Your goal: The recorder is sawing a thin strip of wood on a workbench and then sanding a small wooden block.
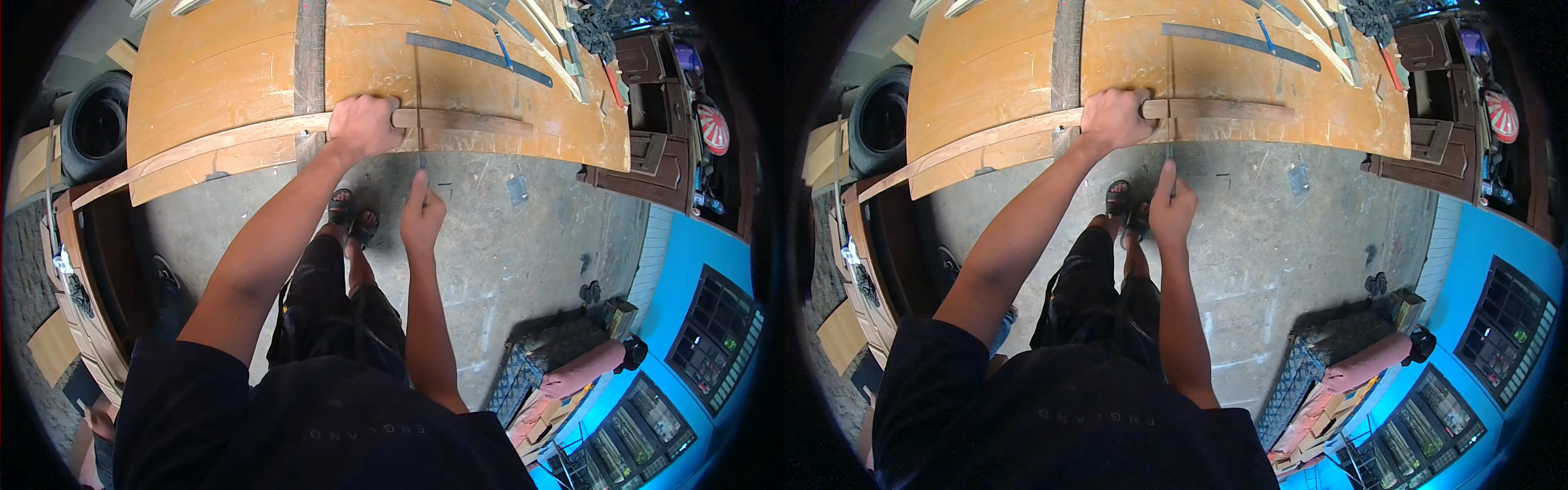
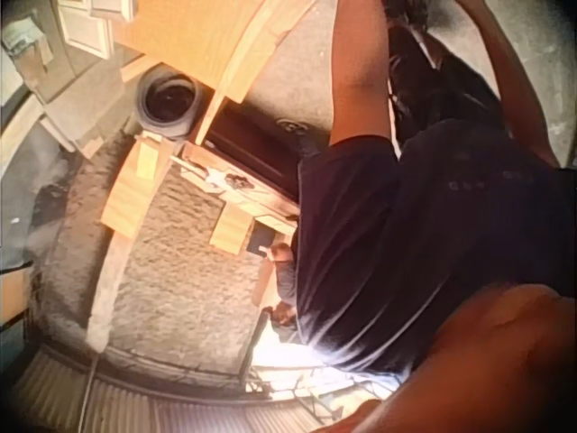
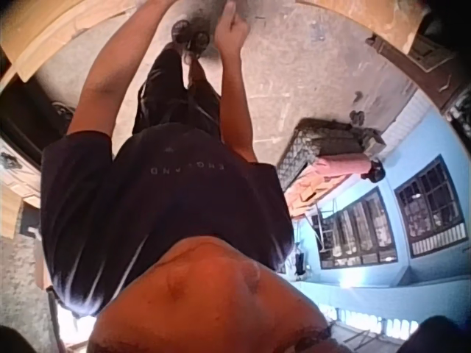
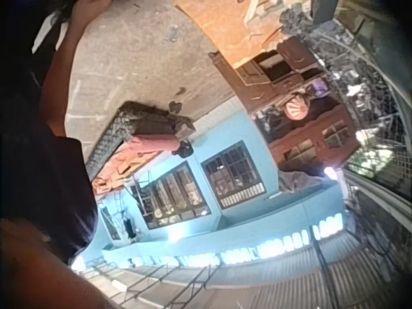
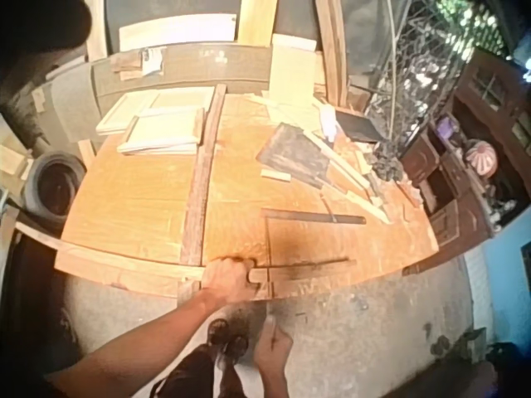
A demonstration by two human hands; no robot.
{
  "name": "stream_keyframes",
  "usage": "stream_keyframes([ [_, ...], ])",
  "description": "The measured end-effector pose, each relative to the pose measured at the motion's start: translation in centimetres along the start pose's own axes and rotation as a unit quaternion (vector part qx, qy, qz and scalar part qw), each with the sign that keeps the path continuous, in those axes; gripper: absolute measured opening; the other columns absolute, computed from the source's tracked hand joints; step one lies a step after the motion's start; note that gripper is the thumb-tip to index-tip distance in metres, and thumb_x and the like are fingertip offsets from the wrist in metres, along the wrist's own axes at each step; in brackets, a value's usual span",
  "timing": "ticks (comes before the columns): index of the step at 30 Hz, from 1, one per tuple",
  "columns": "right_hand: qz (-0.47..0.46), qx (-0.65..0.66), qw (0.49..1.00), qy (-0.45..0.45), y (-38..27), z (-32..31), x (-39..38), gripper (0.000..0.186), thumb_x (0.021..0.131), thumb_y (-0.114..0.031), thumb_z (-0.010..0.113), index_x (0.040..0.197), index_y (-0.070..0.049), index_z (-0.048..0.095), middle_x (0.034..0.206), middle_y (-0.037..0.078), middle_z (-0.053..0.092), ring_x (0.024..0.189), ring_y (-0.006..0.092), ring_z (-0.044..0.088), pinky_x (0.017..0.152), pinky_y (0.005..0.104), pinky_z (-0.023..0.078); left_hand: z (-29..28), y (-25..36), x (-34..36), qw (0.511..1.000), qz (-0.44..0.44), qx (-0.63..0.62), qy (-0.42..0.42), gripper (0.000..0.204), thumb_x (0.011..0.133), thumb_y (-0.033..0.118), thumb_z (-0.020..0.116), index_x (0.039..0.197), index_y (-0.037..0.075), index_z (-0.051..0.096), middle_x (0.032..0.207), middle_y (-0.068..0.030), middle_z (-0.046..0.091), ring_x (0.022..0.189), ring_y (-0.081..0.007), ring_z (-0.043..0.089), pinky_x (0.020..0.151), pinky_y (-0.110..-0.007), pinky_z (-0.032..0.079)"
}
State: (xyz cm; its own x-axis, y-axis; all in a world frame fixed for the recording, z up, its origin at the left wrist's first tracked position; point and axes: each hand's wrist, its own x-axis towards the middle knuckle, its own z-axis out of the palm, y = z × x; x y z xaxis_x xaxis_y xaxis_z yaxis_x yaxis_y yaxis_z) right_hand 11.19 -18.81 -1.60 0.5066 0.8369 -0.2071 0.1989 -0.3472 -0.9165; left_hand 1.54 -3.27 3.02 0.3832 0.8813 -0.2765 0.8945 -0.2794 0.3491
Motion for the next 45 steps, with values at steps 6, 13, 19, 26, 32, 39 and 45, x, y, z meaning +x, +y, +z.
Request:
stream_keyframes([
  [6,-0.039,0.049,0.998,0.021,3.2,0.3,-4.8,0.054,0.104,-0.031,0.042,0.057,-0.004,0.038,0.051,-0.003,0.037,0.050,0.0065,0.035,0.046,0.0290,0.026,-0.3,-0.8,0.2,1.000,-0.015,-0.001,-0.019,0.030,0.070,0.027,0.062,0.095,0.012,0.070,0.090,-0.0179,0.070,0.088,-0.0342,0.068,0.078,-0.043,0.054],
  [13,0.022,0.036,0.999,-0.001,3.5,-1.0,-7.3,0.053,0.101,-0.031,0.046,0.063,0.004,0.052,0.050,0.008,0.050,0.052,0.0117,0.045,0.048,0.0367,0.034,-0.7,-0.6,-0.1,0.998,-0.011,0.039,-0.051,0.034,0.071,0.027,0.061,0.101,0.013,0.069,0.093,-0.0165,0.070,0.090,-0.0333,0.068,0.080,-0.042,0.054],
  [19,-0.030,-0.055,0.998,0.029,0.8,1.5,1.6,0.053,0.101,-0.034,0.046,0.068,0.007,0.054,0.055,0.022,0.050,0.050,0.0232,0.049,0.052,0.0452,0.037,-0.3,0.3,0.3,0.999,-0.012,0.028,-0.024,0.034,0.072,0.028,0.061,0.102,0.013,0.069,0.093,-0.0167,0.070,0.090,-0.0330,0.068,0.079,-0.042,0.055],
  [26,0.062,0.073,0.995,0.021,6.0,-1.8,-11.0,0.057,0.104,-0.034,0.042,0.055,-0.006,0.040,0.049,-0.003,0.038,0.048,0.0066,0.035,0.046,0.0293,0.025,-0.2,-0.1,-0.1,0.999,0.002,0.035,-0.021,0.035,0.072,0.031,0.062,0.102,0.013,0.069,0.094,-0.0167,0.070,0.091,-0.0329,0.068,0.079,-0.043,0.054],
  [32,0.057,0.084,0.994,0.037,4.6,-1.1,-7.9,0.059,0.104,-0.036,0.042,0.053,-0.006,0.037,0.049,-0.003,0.038,0.048,0.0059,0.033,0.047,0.0277,0.026,-0.6,0.0,1.4,0.998,-0.059,0.008,-0.015,0.038,0.073,0.037,0.064,0.103,0.014,0.070,0.096,-0.0172,0.070,0.093,-0.0330,0.068,0.080,-0.042,0.054],
  [39,0.057,0.129,0.990,-0.017,5.0,-4.5,-8.1,0.053,0.104,-0.031,0.044,0.056,-0.008,0.036,0.051,-0.005,0.033,0.048,0.0049,0.028,0.046,0.0269,0.022,-0.7,0.4,1.0,0.998,-0.057,0.022,-0.027,0.038,0.074,0.036,0.063,0.104,0.014,0.069,0.095,-0.0167,0.070,0.091,-0.0327,0.068,0.079,-0.042,0.055],
  [45,0.086,0.123,0.987,-0.050,4.9,-5.4,-8.4,0.051,0.102,-0.028,0.047,0.058,-0.003,0.041,0.053,-0.002,0.038,0.053,0.0061,0.033,0.049,0.0284,0.027,-0.5,0.3,0.6,0.998,-0.050,0.018,-0.023,0.037,0.073,0.035,0.062,0.104,0.016,0.069,0.093,-0.0166,0.070,0.090,-0.0325,0.068,0.078,-0.042,0.055],
])
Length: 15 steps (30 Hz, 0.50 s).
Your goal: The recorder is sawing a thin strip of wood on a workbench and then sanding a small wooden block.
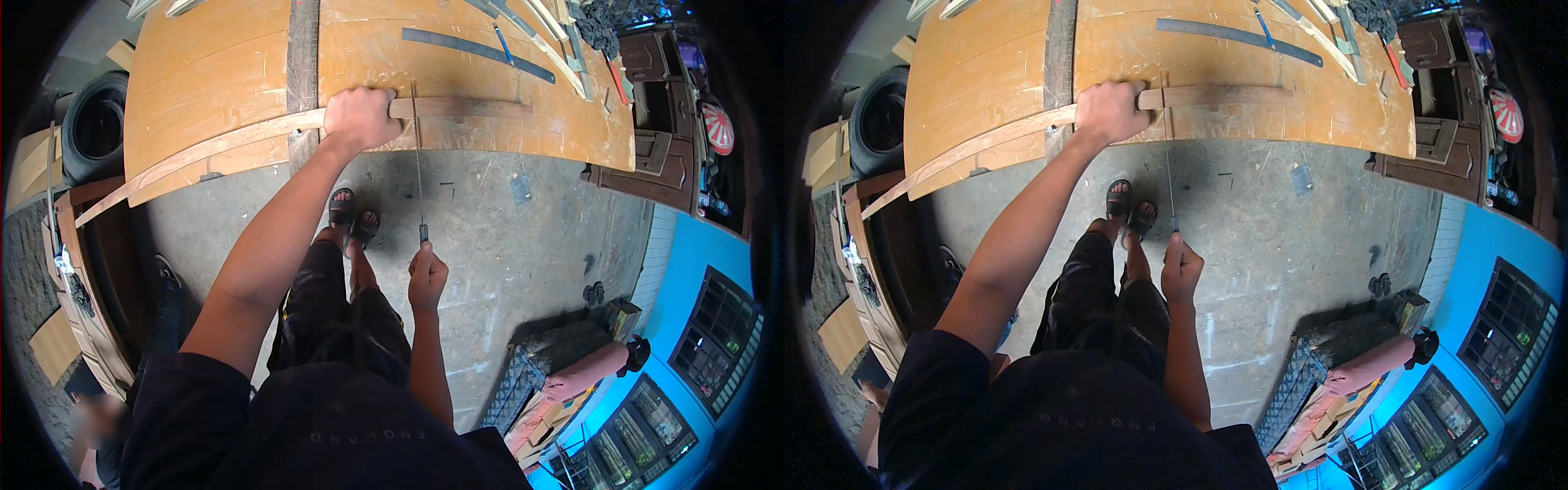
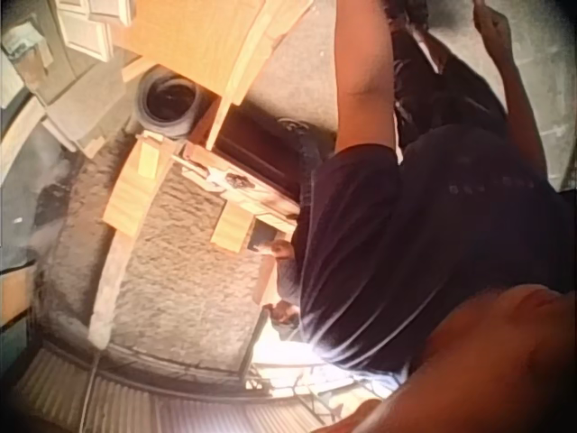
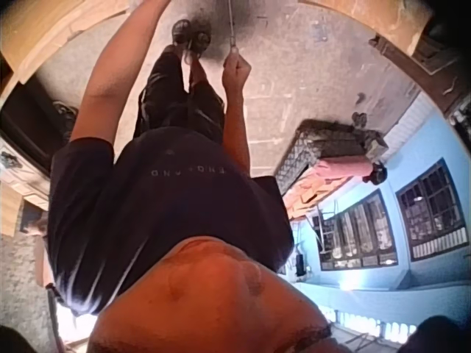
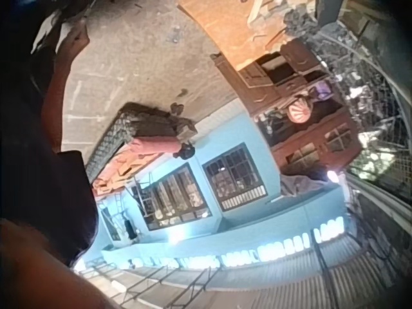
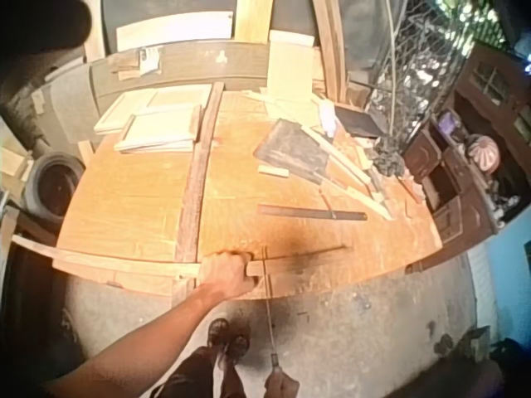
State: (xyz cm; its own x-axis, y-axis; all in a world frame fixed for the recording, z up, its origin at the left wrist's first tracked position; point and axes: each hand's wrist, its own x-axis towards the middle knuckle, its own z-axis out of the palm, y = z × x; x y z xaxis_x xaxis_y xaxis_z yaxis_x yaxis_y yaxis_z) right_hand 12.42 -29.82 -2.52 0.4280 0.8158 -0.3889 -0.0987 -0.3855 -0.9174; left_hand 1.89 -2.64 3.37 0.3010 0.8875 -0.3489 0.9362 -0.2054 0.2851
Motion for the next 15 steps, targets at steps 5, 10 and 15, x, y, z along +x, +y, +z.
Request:
stream_keyframes([
  [5,-0.003,0.006,1.000,0.006,0.0,0.7,-0.1,0.051,0.102,-0.028,0.047,0.058,-0.003,0.041,0.053,-0.002,0.038,0.053,0.0064,0.034,0.049,0.0285,0.027,-0.2,0.0,-0.1,1.000,0.004,0.000,-0.001,0.036,0.073,0.035,0.061,0.102,0.015,0.069,0.093,-0.0166,0.070,0.089,-0.0325,0.068,0.078,-0.042,0.055],
  [10,-0.010,-0.008,1.000,-0.001,0.5,0.0,0.3,0.051,0.102,-0.027,0.047,0.058,-0.003,0.041,0.053,-0.002,0.038,0.053,0.0066,0.033,0.049,0.0286,0.027,-0.3,0.0,-0.1,1.000,0.006,0.002,0.000,0.035,0.073,0.035,0.061,0.101,0.014,0.069,0.093,-0.0162,0.070,0.089,-0.0323,0.068,0.077,-0.042,0.055],
  [15,-0.028,-0.014,0.999,-0.010,1.0,-0.2,0.6,0.050,0.102,-0.026,0.046,0.058,-0.003,0.041,0.052,-0.001,0.039,0.052,0.0067,0.033,0.049,0.0285,0.027,-0.3,-0.1,0.0,1.000,0.006,0.004,-0.006,0.035,0.074,0.034,0.061,0.101,0.015,0.069,0.092,-0.0161,0.070,0.089,-0.0322,0.068,0.077,-0.042,0.055],
])
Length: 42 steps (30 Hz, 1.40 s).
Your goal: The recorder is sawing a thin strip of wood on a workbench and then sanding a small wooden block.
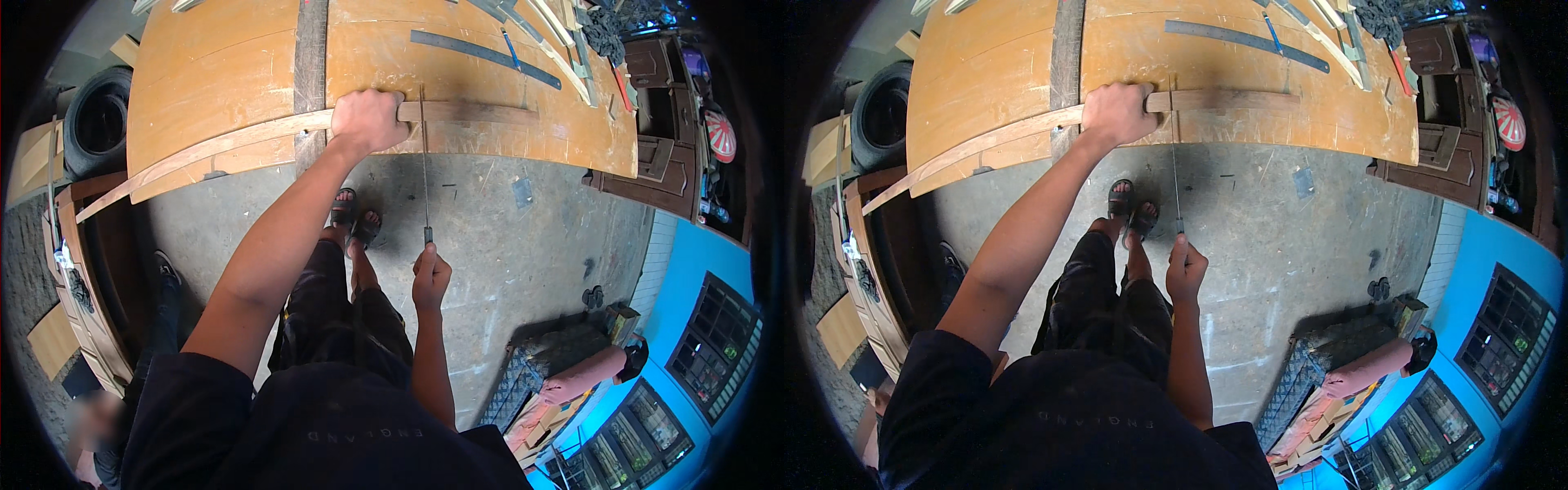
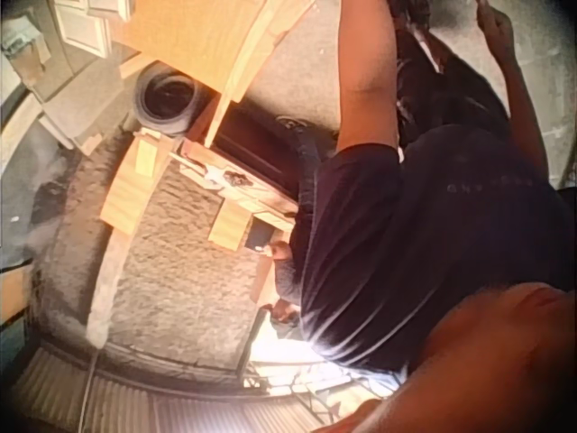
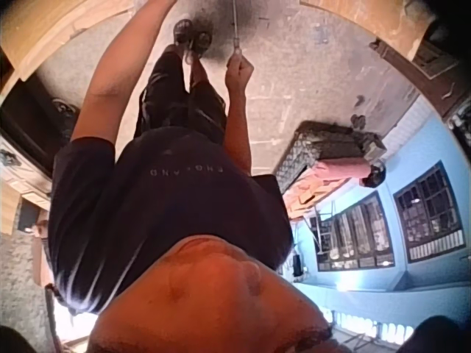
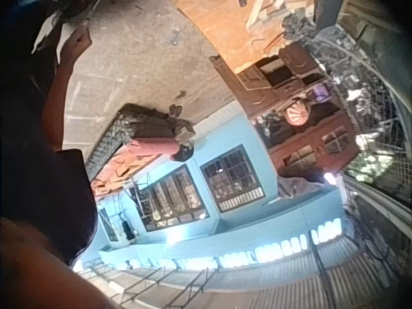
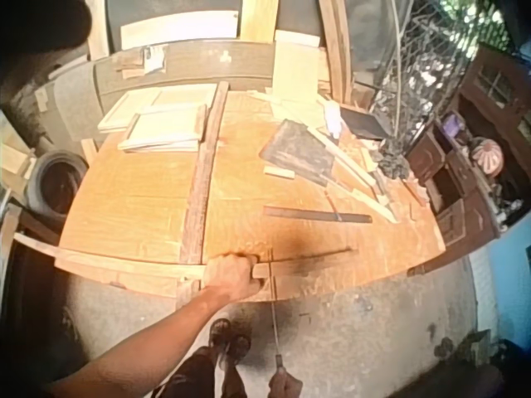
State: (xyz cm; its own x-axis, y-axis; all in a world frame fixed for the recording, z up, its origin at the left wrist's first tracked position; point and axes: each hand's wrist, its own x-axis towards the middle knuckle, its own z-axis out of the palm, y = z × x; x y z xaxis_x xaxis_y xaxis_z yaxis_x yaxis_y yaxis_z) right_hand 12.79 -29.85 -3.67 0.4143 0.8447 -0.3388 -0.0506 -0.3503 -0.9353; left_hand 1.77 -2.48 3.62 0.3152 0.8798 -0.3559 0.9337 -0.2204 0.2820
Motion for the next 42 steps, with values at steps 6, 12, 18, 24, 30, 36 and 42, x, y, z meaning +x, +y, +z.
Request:
stream_keyframes([
  [6,0.005,0.008,1.000,0.001,-0.2,0.2,0.0,0.051,0.102,-0.026,0.046,0.057,-0.003,0.041,0.052,-0.002,0.039,0.052,0.0064,0.033,0.049,0.0284,0.026,0.1,-0.2,0.1,1.000,-0.002,-0.002,0.002,0.034,0.074,0.034,0.061,0.101,0.014,0.069,0.092,-0.0159,0.070,0.088,-0.0320,0.068,0.076,-0.042,0.055],
  [12,0.013,0.002,1.000,0.004,-0.2,-0.1,0.3,0.053,0.102,-0.027,0.046,0.055,-0.004,0.040,0.051,-0.002,0.037,0.051,0.0058,0.033,0.048,0.0285,0.025,-0.1,-0.1,-0.1,1.000,0.005,-0.007,-0.004,0.035,0.074,0.035,0.061,0.101,0.014,0.069,0.092,-0.0159,0.071,0.088,-0.0321,0.069,0.076,-0.042,0.055],
  [18,0.002,-0.028,1.000,0.013,-1.2,-0.2,0.2,0.055,0.102,-0.029,0.047,0.054,-0.004,0.037,0.051,-0.003,0.035,0.052,0.0048,0.030,0.048,0.0280,0.024,-0.1,-0.1,-0.1,1.000,0.008,-0.008,-0.008,0.035,0.075,0.034,0.061,0.101,0.013,0.069,0.092,-0.0160,0.071,0.089,-0.0322,0.069,0.077,-0.042,0.055],
  [24,0.001,-0.055,0.998,0.026,-5.2,2.6,3.9,0.058,0.102,-0.037,0.047,0.053,-0.007,0.037,0.051,-0.004,0.036,0.049,0.0042,0.031,0.046,0.0262,0.024,0.3,-0.4,-0.3,1.000,0.027,0.001,-0.003,0.033,0.074,0.031,0.060,0.101,0.013,0.069,0.092,-0.0165,0.070,0.088,-0.0330,0.069,0.077,-0.043,0.055],
  [30,-0.020,-0.120,0.991,0.062,-6.1,7.3,11.4,0.055,0.100,-0.034,0.051,0.066,0.009,0.050,0.052,0.015,0.041,0.054,0.0203,0.037,0.053,0.0391,0.035,0.6,-0.4,0.1,1.000,0.029,0.003,-0.003,0.032,0.073,0.028,0.060,0.100,0.014,0.069,0.093,-0.0165,0.070,0.088,-0.0333,0.069,0.078,-0.043,0.055],
  [36,-0.107,-0.080,0.990,0.041,-3.9,6.1,7.5,0.052,0.100,-0.033,0.048,0.068,0.008,0.053,0.053,0.015,0.046,0.053,0.0192,0.040,0.052,0.0382,0.036,0.1,-0.5,-0.4,1.000,0.027,-0.007,-0.007,0.032,0.073,0.028,0.061,0.100,0.014,0.069,0.093,-0.0161,0.070,0.089,-0.0329,0.069,0.079,-0.042,0.055],
  [42,-0.053,-0.067,0.996,0.036,-1.0,3.6,2.0,0.052,0.103,-0.030,0.044,0.064,0.004,0.049,0.054,0.004,0.043,0.055,0.0099,0.037,0.048,0.0339,0.031,0.3,-0.9,-0.7,0.999,0.029,-0.002,-0.016,0.033,0.073,0.028,0.061,0.102,0.015,0.069,0.095,-0.0148,0.071,0.091,-0.0317,0.068,0.079,-0.042,0.055],
])
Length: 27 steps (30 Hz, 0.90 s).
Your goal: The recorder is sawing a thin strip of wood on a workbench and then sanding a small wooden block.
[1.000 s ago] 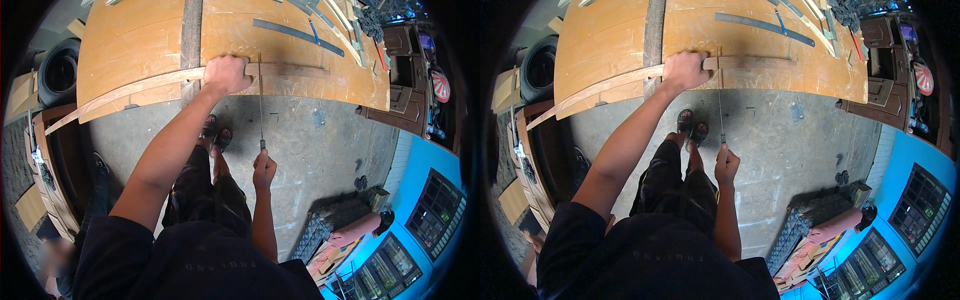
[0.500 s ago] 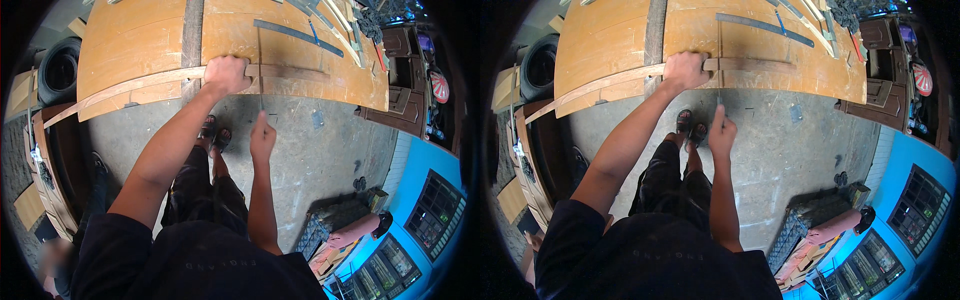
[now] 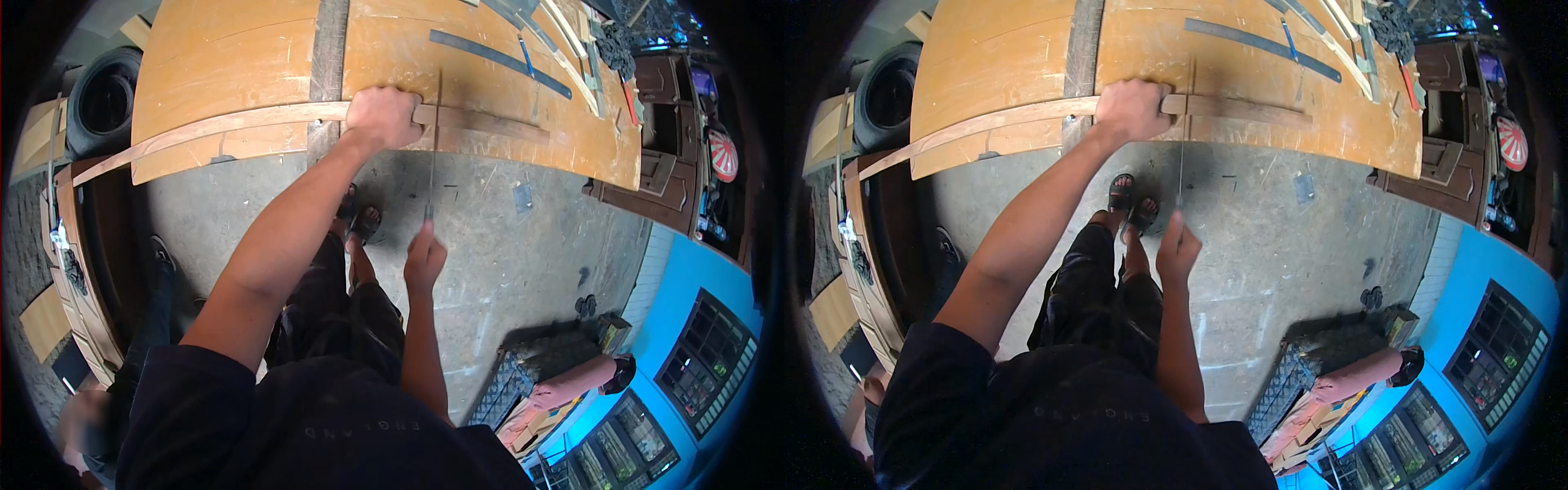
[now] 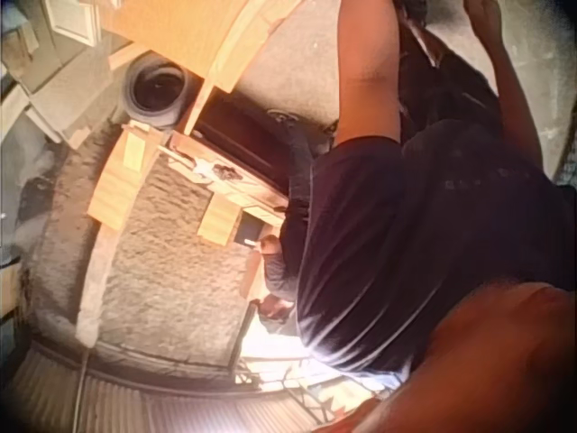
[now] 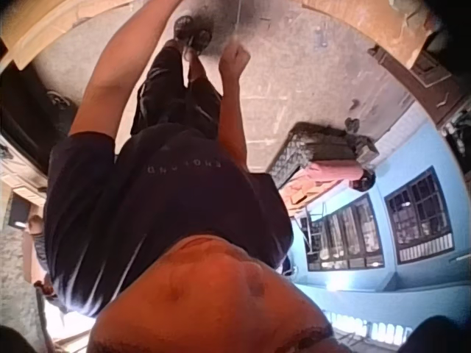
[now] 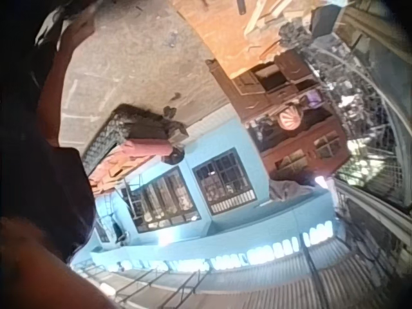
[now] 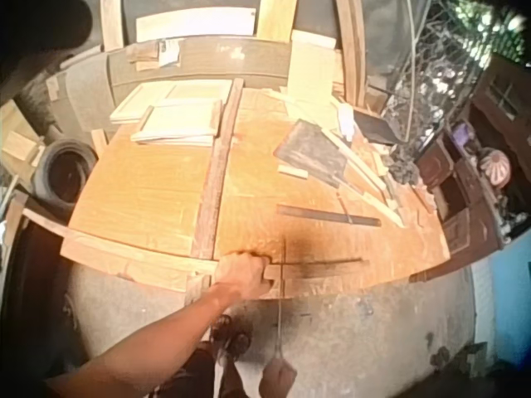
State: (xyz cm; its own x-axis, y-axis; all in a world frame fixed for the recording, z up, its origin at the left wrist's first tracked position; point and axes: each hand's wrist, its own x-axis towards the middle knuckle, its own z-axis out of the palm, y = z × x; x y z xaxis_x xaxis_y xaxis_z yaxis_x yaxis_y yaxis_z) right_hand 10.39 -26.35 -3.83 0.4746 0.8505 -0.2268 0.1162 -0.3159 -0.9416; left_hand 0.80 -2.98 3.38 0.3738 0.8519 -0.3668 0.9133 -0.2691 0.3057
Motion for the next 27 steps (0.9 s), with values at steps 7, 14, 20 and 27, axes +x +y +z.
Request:
stream_keyframes([
  [7,-0.008,-0.036,0.999,-0.003,-3.1,2.5,7.1,0.054,0.102,-0.032,0.046,0.065,0.007,0.046,0.052,0.011,0.039,0.054,0.0137,0.034,0.049,0.0384,0.031,0.7,0.3,0.7,1.000,0.003,-0.003,0.010,0.033,0.073,0.028,0.061,0.102,0.015,0.069,0.095,-0.0146,0.071,0.091,-0.0312,0.068,0.079,-0.042,0.055],
  [14,0.041,-0.013,0.999,0.009,-1.0,-0.6,-2.6,0.056,0.102,-0.034,0.045,0.058,0.000,0.040,0.051,0.000,0.038,0.052,0.0089,0.036,0.047,0.0316,0.028,0.6,0.0,0.2,1.000,0.012,-0.003,0.008,0.033,0.074,0.029,0.062,0.101,0.013,0.069,0.093,-0.0156,0.070,0.091,-0.0324,0.068,0.079,-0.042,0.054],
  [20,0.015,-0.061,0.998,0.017,-6.8,3.2,8.8,0.059,0.103,-0.036,0.044,0.053,-0.006,0.037,0.051,-0.003,0.033,0.051,0.0071,0.031,0.046,0.0296,0.025,1.0,0.4,0.7,1.000,0.017,0.003,0.003,0.033,0.074,0.029,0.062,0.102,0.013,0.069,0.094,-0.0156,0.070,0.092,-0.0324,0.068,0.079,-0.042,0.054],
  [27,0.044,0.011,0.999,0.007,-1.1,-0.4,-2.6,0.058,0.102,-0.038,0.045,0.053,-0.007,0.037,0.050,-0.003,0.036,0.049,0.0062,0.034,0.046,0.0282,0.024,0.2,-0.2,0.3,1.000,-0.015,-0.009,0.014,0.033,0.073,0.030,0.062,0.101,0.014,0.069,0.094,-0.0157,0.070,0.090,-0.0324,0.068,0.078,-0.042,0.054],
])
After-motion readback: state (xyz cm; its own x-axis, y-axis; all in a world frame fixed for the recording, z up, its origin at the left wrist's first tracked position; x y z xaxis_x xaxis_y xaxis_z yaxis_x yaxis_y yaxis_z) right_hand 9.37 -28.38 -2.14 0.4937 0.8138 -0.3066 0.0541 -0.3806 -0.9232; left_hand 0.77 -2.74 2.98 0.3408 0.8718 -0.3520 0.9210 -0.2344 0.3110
